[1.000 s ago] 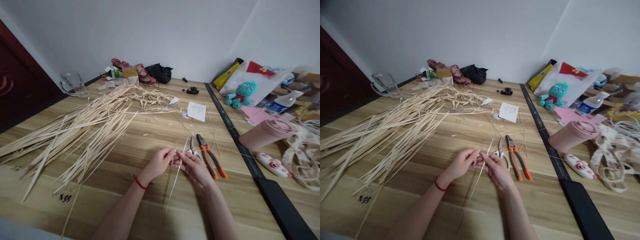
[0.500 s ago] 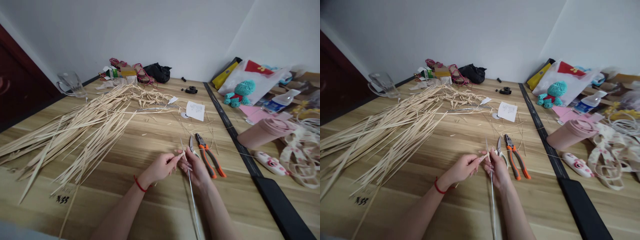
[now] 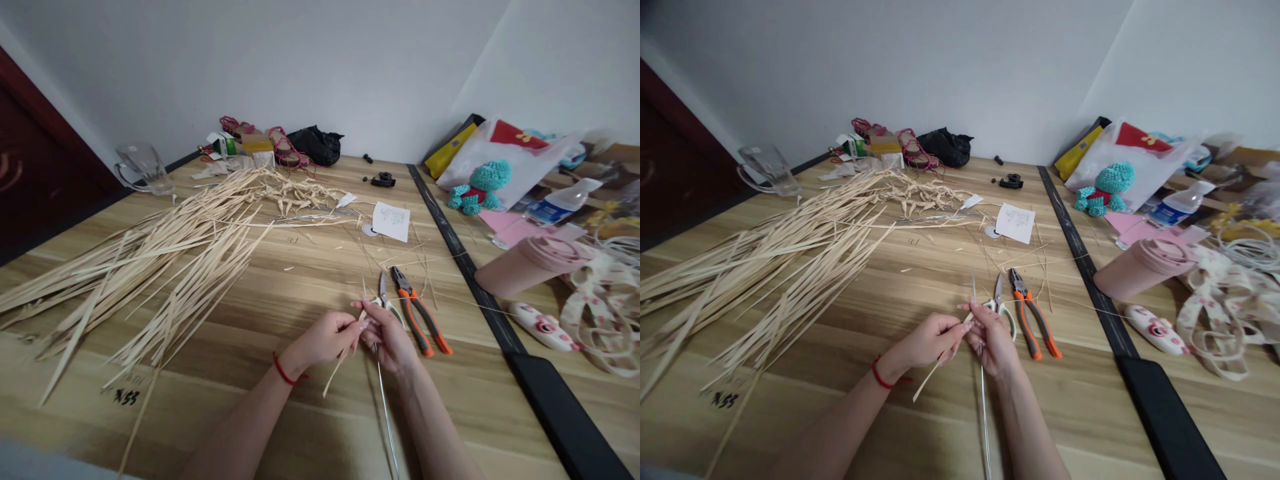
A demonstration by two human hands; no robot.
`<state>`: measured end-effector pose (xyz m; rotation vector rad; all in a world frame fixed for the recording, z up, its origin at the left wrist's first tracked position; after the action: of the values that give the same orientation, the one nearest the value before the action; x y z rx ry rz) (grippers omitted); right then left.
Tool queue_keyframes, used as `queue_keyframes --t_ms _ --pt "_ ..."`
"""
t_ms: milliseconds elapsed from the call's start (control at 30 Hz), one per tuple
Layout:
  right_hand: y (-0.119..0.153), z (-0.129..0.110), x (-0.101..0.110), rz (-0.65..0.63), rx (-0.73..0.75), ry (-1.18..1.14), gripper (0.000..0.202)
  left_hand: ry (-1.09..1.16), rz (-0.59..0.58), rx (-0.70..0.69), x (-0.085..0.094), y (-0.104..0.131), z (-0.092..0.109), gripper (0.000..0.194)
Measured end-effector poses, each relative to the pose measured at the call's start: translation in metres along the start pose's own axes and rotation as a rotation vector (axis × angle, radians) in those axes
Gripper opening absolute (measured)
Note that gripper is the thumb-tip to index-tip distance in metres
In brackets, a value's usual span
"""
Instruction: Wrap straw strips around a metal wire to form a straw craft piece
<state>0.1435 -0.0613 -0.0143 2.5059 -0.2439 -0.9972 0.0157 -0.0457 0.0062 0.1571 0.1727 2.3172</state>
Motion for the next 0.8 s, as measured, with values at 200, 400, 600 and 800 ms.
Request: queue_keyframes --t_ms 200,400,600,800 --pt "0.0033 -0.0029 -0.0019 -0.001 -0.025 -0.083 0.024 0.031 -0.007 -0.02 -0.0046 0.0015 0.003 0.042" --pt "0.0039 -0.0054 -0.0018 -0.061 -0.093 -0.203 0.026 0.041 0.017 -0.01 -0.0052 0.0008 0.0019 0.042" --pt "0.0025 -0.0033 -0.0024 -0.013 -0.01 -0.131 0.021 0.027 0.045 -0.031 -0.0038 0.0011 0.0029 0.043" --pt "0.0034 -0.0027 -0.0031 -0.028 -0.023 -0.126 0.026 0.014 0.057 -0.046 -0.0046 0.001 0.0031 0.041"
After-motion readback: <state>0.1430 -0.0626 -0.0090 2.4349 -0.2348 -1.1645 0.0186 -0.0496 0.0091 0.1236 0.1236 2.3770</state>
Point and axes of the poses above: each hand's wrist, its own y-axis away from the middle knuckle, its own x-axis out of the back of the hand, z = x × y, the point moved 2 cm from there along -y, towards the middle knuckle, and after that the axes turned 1 degree about z, right-handed, at the moved point
